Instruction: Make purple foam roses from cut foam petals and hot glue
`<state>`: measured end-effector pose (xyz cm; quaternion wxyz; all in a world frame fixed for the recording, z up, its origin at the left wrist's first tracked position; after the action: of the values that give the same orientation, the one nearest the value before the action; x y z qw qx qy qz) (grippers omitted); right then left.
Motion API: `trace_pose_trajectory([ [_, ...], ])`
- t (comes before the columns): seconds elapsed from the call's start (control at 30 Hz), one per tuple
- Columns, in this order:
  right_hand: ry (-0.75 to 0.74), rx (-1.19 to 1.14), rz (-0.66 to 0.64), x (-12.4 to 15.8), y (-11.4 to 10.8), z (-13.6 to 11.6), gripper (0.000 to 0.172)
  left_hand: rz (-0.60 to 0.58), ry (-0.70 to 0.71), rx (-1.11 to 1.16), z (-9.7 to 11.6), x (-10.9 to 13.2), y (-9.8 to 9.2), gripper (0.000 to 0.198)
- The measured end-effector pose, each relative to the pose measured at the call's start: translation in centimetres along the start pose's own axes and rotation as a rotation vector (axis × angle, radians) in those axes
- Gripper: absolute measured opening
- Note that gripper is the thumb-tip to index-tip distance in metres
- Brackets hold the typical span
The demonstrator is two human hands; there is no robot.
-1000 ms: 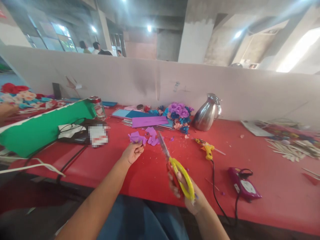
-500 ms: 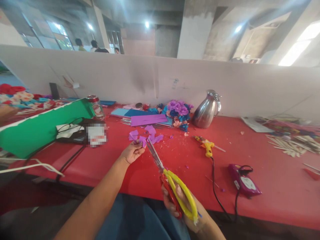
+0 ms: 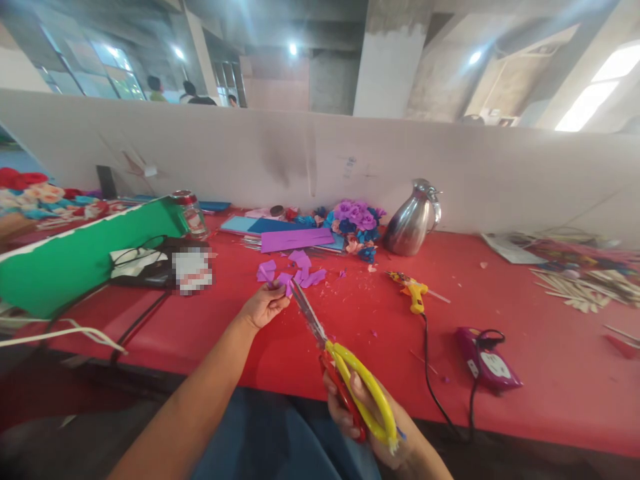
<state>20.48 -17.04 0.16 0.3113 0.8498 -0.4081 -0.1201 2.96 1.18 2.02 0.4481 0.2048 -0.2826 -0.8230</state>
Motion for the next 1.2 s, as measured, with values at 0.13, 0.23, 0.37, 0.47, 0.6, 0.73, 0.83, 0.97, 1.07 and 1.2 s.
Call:
trace_pose_trajectory([
  [0.13,-0.042,0.009,0.032,0.3,0.2,-0.3,0.05,-0.001,-0.005,-0.008,0.0,0.0,0.1,0.032],
  [0.23,-0.047,0.018,0.043,0.4,0.2,-0.4,0.048,-0.018,-0.024,-0.026,0.0,0.1,0.1,0.032],
  [0.37,0.027,0.009,0.025,0.3,-0.2,-0.2,0.049,-0.024,-0.035,-0.044,-0.1,0.2,0.2,0.036],
  [0.47,0.045,-0.016,0.033,0.1,-0.5,-0.1,0.051,-0.044,-0.042,-0.062,-0.2,0.3,0.4,0.037],
  [0.6,-0.019,-0.046,0.048,-0.2,-0.2,-0.3,0.051,-0.07,-0.073,-0.107,-0.5,0.4,0.7,0.037],
  [0.73,-0.072,-0.067,0.058,-1.1,0.5,-0.9,0.05,-0.109,-0.119,-0.176,-0.9,0.5,0.8,0.038],
  [0.83,-0.075,-0.107,0.022,-1.7,1.3,-1.5,0.057,-0.115,-0.129,-0.2,-1.0,0.5,0.8,0.038],
  [0.97,-0.088,-0.175,-0.028,-1.7,2.1,-2.4,0.062,-0.119,-0.127,-0.21,-0.9,0.5,0.9,0.038],
  [1.07,-0.11,-0.214,-0.012,-1.5,2.0,-2.5,0.06,-0.12,-0.123,-0.225,-0.8,0.5,1.0,0.037],
  [1.2,-0.11,-0.141,-0.087,-1.9,2.0,-2.4,0.036,-0.117,-0.123,-0.234,-0.8,0.6,1.0,0.035],
])
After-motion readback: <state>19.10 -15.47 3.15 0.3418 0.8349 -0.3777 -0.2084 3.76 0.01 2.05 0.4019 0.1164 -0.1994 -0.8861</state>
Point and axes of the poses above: each hand's wrist, its own x-axis away from the middle knuckle, its own y-axis out of the palm, z = x × y, the point moved 5 cm from there along -x, towards the middle knuckle, and after that the axes turned 12 degrees about -z, right-handed, at the moved point
